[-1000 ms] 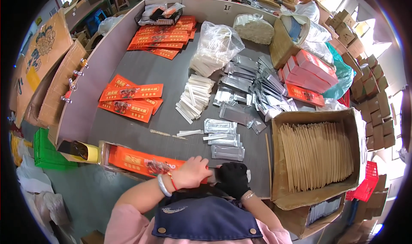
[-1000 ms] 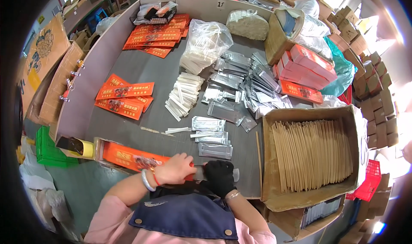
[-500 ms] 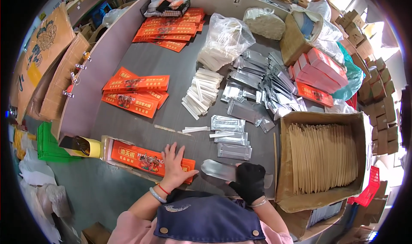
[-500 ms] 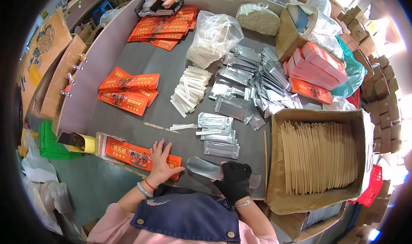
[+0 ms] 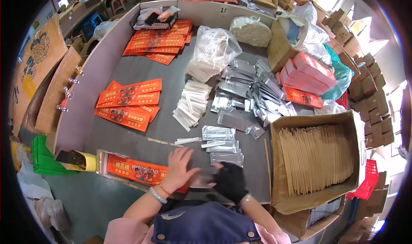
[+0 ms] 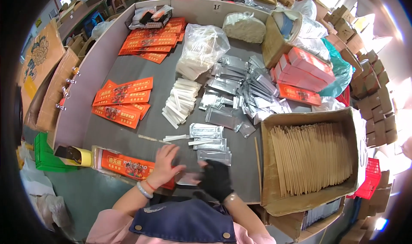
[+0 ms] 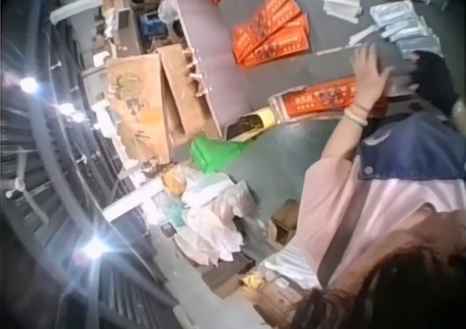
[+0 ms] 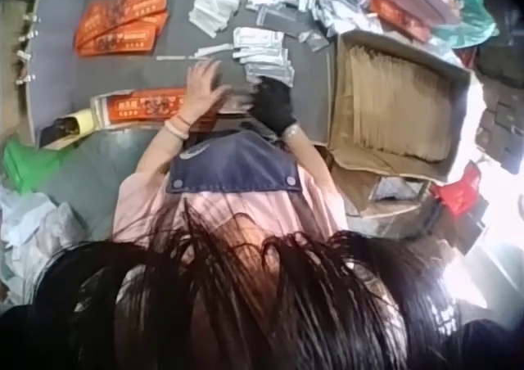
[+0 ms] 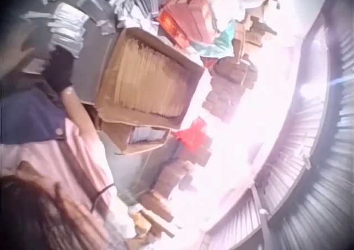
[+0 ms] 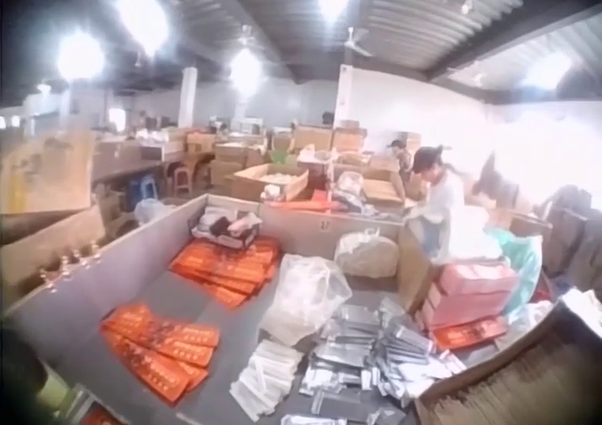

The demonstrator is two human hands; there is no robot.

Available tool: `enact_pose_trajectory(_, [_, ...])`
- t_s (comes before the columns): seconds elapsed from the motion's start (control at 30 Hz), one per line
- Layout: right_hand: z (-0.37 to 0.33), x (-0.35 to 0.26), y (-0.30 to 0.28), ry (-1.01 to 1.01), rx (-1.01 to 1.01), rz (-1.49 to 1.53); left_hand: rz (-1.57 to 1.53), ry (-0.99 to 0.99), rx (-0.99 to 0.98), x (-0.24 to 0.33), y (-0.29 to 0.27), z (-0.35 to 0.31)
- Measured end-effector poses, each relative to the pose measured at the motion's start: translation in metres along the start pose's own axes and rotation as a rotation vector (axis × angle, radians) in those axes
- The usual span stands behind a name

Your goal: Inserting pairs of chopsticks into plastic sleeves and then into red retail boxes.

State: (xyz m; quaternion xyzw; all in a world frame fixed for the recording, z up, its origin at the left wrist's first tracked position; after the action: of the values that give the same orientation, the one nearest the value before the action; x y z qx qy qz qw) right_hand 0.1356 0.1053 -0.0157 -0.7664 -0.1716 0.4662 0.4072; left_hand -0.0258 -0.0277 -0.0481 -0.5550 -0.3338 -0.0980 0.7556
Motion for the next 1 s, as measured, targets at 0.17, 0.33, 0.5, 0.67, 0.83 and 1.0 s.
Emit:
enact_pose_trajectory(0.17, [-0.078, 0.154, -0.078, 0.597, 0.737, -0.184, 0.146, 0.123, 0.071, 0.019, 0.027, 0.087])
enact_pose_trajectory(0.33, [-0.118, 0.197, -0.090, 0.884, 0.797, -0.349, 0.199, 0.235, 0.066, 0.011, 0.036, 0.102])
enact_pose_trajectory(0.5, [-0.118, 0.209, -0.085, 0.983, 0.701, -0.331, 0.122, 0.347, 0.157, 0.017, 0.032, 0.132])
enact_pose_trajectory(0.67, [-0.098, 0.195, -0.074, 1.069, 0.523, -0.535, 0.239, 0.166, -0.133, -0.004, 0.035, 0.137])
enact_pose_trajectory(0.83, [-0.107, 0.207, -0.075, 1.087, 0.601, -0.527, 0.199, 0.121, -0.196, 0.001, 0.036, 0.150])
enact_pose_trajectory(1.0, [-0.116, 0.205, -0.082, 0.869, 0.977, -0.086, 0.196, 0.152, -0.135, 0.000, 0.034, 0.148])
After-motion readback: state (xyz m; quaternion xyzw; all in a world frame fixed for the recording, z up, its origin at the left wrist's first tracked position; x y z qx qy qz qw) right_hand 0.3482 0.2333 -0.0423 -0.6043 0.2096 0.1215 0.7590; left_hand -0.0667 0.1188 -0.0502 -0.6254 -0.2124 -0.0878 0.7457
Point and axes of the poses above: each hand's wrist, its own z-axis towards the middle knuckle, its own y-axis out of the palm, x = y × z, the point moved 4 cm from there along z, towards the middle knuckle, and after that the axes turned 11 degrees about y, right-handed, at the moved point
